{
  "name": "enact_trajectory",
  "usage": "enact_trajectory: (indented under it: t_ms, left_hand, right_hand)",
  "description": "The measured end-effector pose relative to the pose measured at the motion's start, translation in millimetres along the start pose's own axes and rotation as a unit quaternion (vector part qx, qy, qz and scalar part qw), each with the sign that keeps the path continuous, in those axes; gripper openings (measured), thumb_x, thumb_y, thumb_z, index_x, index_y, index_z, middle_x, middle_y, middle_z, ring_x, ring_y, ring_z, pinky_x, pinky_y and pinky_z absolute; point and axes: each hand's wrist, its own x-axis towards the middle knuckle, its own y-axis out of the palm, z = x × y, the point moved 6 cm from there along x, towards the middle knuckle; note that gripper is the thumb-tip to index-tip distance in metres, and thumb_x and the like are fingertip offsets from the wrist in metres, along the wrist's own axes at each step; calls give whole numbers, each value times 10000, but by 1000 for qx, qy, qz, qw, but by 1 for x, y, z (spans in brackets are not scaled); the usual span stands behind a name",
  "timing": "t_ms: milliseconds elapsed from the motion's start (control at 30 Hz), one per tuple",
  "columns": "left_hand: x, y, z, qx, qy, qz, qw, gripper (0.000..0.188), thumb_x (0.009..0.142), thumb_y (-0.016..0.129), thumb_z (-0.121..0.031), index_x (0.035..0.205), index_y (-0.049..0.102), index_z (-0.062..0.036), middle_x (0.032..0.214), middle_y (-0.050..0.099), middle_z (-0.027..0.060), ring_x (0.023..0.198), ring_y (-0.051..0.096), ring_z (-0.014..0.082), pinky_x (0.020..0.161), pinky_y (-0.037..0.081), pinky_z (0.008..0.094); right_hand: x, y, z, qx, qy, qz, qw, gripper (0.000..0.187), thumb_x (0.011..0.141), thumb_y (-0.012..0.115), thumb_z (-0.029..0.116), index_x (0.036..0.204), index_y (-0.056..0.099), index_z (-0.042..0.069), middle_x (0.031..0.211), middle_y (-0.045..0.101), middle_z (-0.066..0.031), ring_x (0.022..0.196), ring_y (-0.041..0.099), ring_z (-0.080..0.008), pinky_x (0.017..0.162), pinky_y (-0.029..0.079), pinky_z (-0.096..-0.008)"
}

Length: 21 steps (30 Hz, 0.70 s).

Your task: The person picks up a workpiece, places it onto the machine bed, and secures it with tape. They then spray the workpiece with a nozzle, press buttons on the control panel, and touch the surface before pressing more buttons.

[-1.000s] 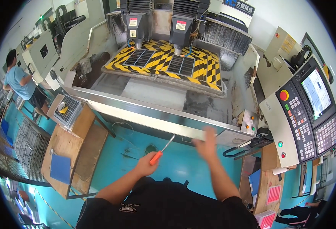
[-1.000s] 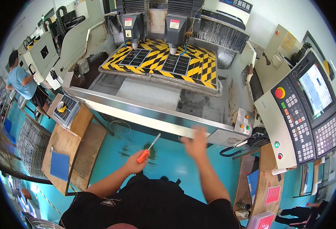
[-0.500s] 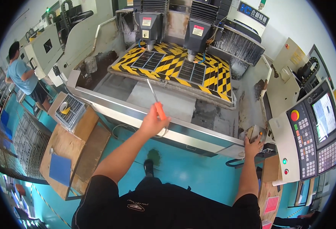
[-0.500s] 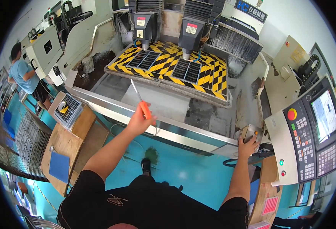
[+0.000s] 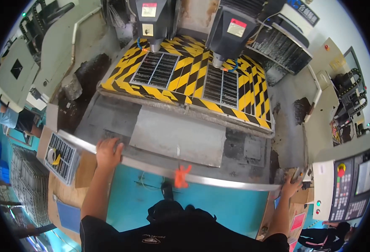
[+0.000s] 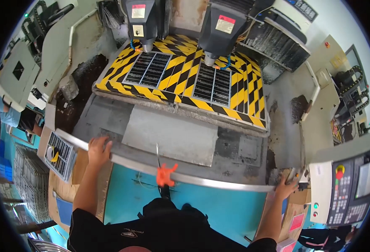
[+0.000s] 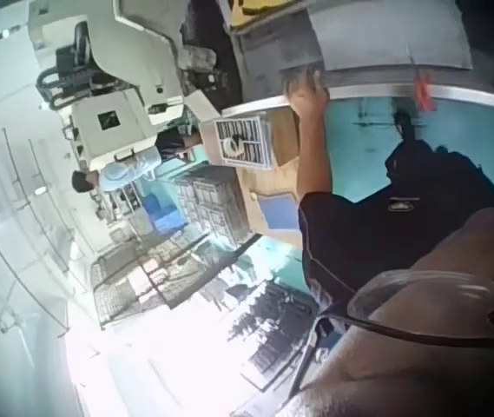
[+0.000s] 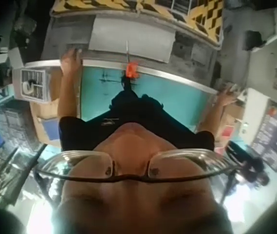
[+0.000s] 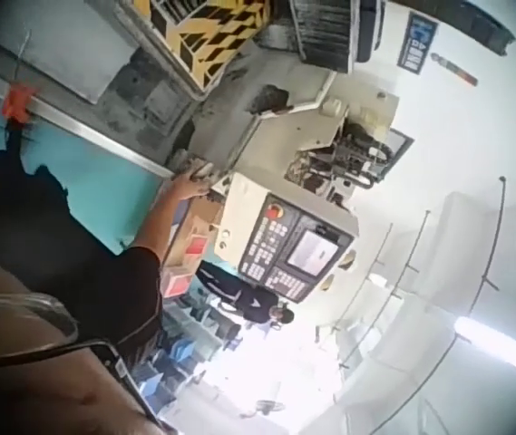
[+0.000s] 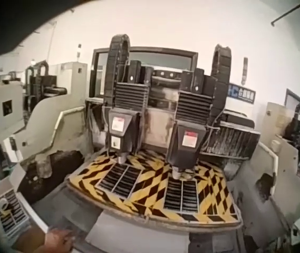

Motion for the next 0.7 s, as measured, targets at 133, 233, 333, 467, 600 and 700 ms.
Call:
enact_trajectory:
  t_ms: [133,233,333,467,600,700]
  left_hand:
    - [12,3,-2,-61,3,-52,997,159,773,659,-171,897,685,-76,872,697,101,793,646,329,795,481,475]
    - [18,-1,-2,-76,11,-29,997,198,765,614,-187,889,669,-42,864,686,125,770,644,334,759,475,456]
    - [22,3,2,-70,12,-4,997,225,769,597,-212,895,660,-37,852,672,126,767,637,335,750,468,452]
    - [27,13,2,-59,6,32,998,257,776,578,-246,898,645,-29,843,649,134,769,622,337,754,457,456]
    - [34,18,1,-66,-5,57,996,250,794,563,-212,907,637,-3,848,653,155,782,625,337,780,459,445]
    - [39,15,-1,-55,-7,67,996,251,793,563,-217,903,636,-3,849,653,151,785,626,339,786,459,445]
  right_hand:
    - [17,-7,-41,-70,-7,-66,995,843,894,712,490,1531,385,43,1549,329,-326,1459,267,-485,1195,260,-533]
    - [17,-4,-45,-127,-31,-52,990,792,949,650,494,1533,380,32,1547,385,-260,1450,293,-452,1202,250,-523]
    - [15,0,-31,-112,-47,-37,992,763,969,628,481,1523,390,14,1539,400,-256,1443,321,-426,1202,258,-507]
    - [18,-2,-33,-60,-54,-32,996,748,984,618,455,1503,397,-36,1533,407,-261,1424,371,-404,1200,278,-468]
    - [28,-4,-49,-41,-59,-35,997,739,994,609,440,1497,391,-56,1531,411,-260,1411,396,-405,1190,301,-455]
    - [22,5,-40,-60,-50,-23,997,739,1000,608,424,1503,367,-60,1510,429,-271,1406,404,-397,1182,309,-440]
